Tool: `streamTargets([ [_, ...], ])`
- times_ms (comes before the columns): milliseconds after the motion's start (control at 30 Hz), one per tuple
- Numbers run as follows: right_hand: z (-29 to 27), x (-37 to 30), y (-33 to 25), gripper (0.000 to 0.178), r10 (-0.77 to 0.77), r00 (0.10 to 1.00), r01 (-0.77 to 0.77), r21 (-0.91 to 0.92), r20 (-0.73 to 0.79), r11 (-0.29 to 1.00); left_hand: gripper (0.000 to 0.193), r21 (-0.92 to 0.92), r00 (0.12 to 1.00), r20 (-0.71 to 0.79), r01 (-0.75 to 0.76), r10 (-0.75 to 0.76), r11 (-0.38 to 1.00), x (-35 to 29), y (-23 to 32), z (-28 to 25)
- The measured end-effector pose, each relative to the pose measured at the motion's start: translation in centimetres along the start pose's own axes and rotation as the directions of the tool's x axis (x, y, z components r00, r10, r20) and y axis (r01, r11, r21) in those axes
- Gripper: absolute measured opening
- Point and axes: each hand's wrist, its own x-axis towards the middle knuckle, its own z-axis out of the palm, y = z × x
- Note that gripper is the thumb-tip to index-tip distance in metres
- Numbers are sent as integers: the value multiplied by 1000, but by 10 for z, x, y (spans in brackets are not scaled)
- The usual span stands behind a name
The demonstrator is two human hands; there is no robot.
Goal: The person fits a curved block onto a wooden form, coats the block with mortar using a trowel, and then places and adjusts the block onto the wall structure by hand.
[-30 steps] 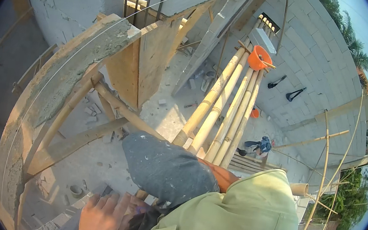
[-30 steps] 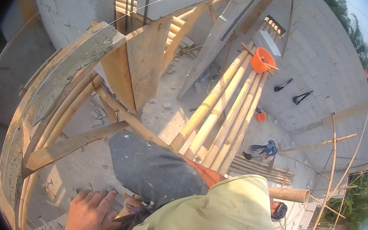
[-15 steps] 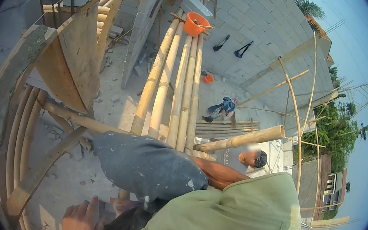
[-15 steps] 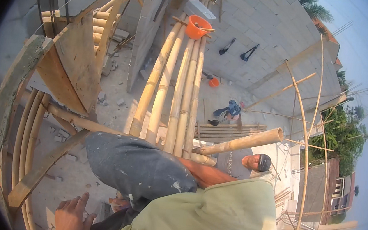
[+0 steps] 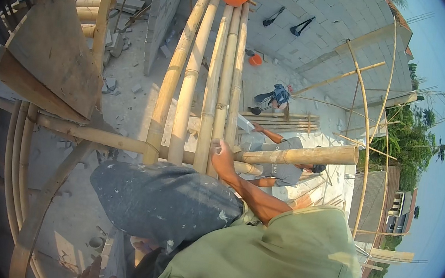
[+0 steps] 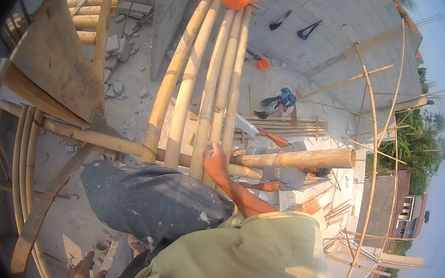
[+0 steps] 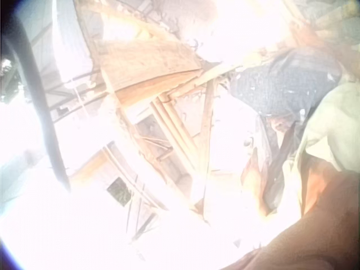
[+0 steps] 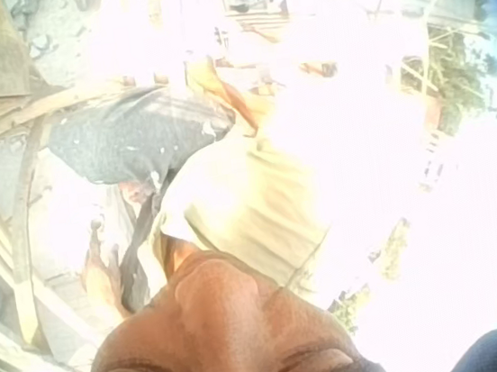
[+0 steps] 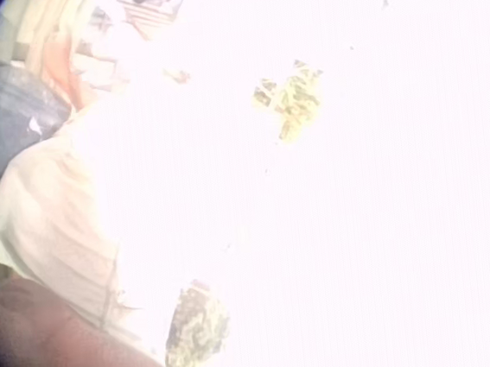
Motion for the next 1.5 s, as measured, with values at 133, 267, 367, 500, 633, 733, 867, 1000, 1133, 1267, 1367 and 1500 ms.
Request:
streamTargets([
  [133, -36, 59, 8, 40, 92, 951, -92, 13, -294, 996, 78, -10, 999, -33, 20, -20, 1000, 2, -13, 10],
  [267, -88, 141, 87, 51, 222, 788, -288, -25, -574, 957, 76, -2, 1000, 14, 20, -20, 1000, 26, -22, 3],
  [367, -107, 177, 132, 61, 532, 657, -597, 62, -533, 800, 76, -42, 998, 41, 48, -46, 998, 39, -26, -1],
  [500, -122, 178, 124, 111, 618, 672, -723, -179, -409, 668, 74, -116, 999, 35, 38, -34, 993, 47, -36, -1],
  [633, -132, 178, 142, 129, 393, 800, -571, -377, -452, 729, 74, -106, 998, 45, 54, -50, 993, 52, -40, -3],
  [733, -145, 188, 149, 145, 365, 823, -524, -335, -434, 783, 74, -138, 996, 64, 77, -69, 987, 51, -33, -3],
  [867, -148, 205, 146, 146, 247, 872, -375, -253, -423, 892, 76, -152, 990, 107, 111, -95, 982, 48, -19, -14],
  [1000, -163, 241, 137, 120, 165, 918, -250, -201, -362, 947, 77, -91, 994, 80, 85, -78, 992, 46, -6, -19],
  [1133, -173, 263, 123, 90, 138, 954, -186, -165, -267, 969, 77, -109, 996, 16, 93, -92, 990, 40, 10, -20],
  [1267, -167, 262, 95, 89, 60, 888, -173, -210, -455, 962, 76, -90, 993, -43, 105, -109, 990, 34, 29, -25],
  [1367, -168, 258, 66, 90, 99, 809, -236, -166, -579, 957, 72, -129, 996, -56, 59, -67, 990, 28, 52, -36],
  [1500, -174, 261, 20, 93, 57, 777, -215, -180, -627, 960, 72, -155, 998, -49, 32, -40, 987, 20, 61, -39],
])
